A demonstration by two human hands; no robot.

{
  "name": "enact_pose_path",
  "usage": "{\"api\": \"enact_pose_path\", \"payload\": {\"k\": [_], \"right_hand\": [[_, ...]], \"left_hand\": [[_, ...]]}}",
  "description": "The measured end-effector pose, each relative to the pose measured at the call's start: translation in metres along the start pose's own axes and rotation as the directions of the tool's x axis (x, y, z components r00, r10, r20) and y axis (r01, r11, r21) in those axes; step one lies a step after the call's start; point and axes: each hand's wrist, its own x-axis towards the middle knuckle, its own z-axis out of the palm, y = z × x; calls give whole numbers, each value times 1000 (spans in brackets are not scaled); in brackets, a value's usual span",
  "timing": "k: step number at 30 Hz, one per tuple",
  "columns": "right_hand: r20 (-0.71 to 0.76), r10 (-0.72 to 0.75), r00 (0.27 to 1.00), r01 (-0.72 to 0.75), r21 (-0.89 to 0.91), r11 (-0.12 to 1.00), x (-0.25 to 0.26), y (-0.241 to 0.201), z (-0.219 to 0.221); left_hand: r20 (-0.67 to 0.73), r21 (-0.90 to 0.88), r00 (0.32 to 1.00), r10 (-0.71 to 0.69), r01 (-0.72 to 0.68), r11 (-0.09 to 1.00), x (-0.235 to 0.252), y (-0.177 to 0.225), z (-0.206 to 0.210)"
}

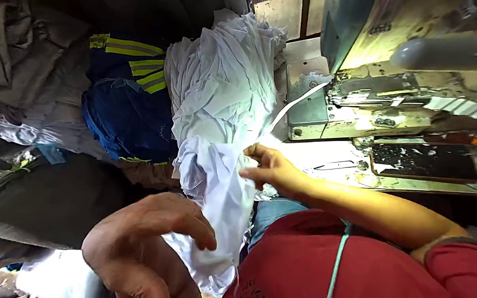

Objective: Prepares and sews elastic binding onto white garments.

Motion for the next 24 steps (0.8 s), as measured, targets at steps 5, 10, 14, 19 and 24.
{"api": "enact_pose_path", "payload": {"k": [5, 10, 14, 19, 24], "right_hand": [[113, -184, 976, 210, -305, 929, -15, -14, -58], [52, -286, 957, 288, -300, 910, -47, -24, -97], [-82, -269, 960, 237, -277, 931, -71, -20, -141], [-134, -305, 943, 255, -301, 919, -71, -13, -153], [-157, -329, 931, 267, -323, 908, -63, -12, -147]], "left_hand": [[-373, 277, 928, 22, 88, 957, 59, -47, 14], [-108, 644, 989, -105, 150, 750, 111, -112, 27], [-219, 383, 972, -85, 165, 909, 103, -119, 8], [-378, 384, 915, -139, 291, 876, 90, -110, 0], [-360, 672, 911, -203, 404, 620, 113, -88, 28]]}}
